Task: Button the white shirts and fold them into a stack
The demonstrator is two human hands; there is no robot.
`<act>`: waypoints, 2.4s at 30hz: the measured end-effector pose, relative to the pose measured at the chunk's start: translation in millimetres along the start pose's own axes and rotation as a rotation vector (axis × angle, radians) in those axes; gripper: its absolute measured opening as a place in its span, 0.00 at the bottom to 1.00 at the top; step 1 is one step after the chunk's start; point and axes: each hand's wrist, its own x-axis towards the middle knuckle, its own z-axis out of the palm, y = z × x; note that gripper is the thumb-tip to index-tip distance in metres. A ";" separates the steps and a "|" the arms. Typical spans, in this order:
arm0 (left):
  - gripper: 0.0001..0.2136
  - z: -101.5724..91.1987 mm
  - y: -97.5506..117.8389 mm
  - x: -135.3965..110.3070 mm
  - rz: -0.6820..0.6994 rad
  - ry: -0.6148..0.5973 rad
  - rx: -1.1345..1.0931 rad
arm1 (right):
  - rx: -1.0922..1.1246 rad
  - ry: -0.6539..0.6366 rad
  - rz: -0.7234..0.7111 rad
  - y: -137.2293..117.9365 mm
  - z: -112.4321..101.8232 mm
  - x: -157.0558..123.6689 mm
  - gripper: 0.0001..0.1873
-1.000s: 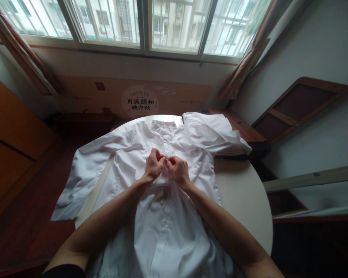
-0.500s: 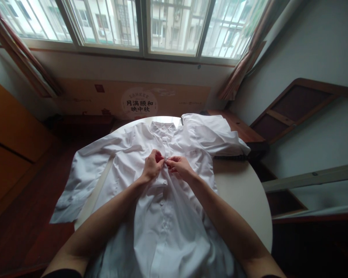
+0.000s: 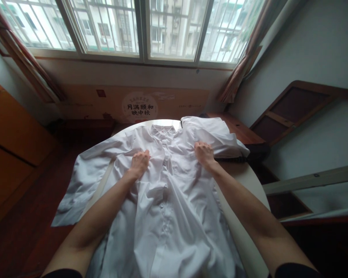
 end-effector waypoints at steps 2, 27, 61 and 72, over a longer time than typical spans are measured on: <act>0.12 -0.4 -1.6 3.7 0.017 -0.043 0.008 | -0.002 -0.028 -0.019 2.6 1.5 4.2 0.13; 0.12 -46.5 -18.4 64.3 0.093 0.389 -0.087 | 0.431 0.400 0.129 -6.0 -21.4 37.0 0.16; 0.15 -32.7 58.2 -119.7 0.796 -0.164 -0.058 | 0.550 -0.224 -0.172 -73.5 2.8 -91.8 0.08; 0.12 -48.0 42.3 -114.2 0.785 -0.291 -0.418 | 1.262 -0.233 -0.047 -49.7 26.5 -84.4 0.07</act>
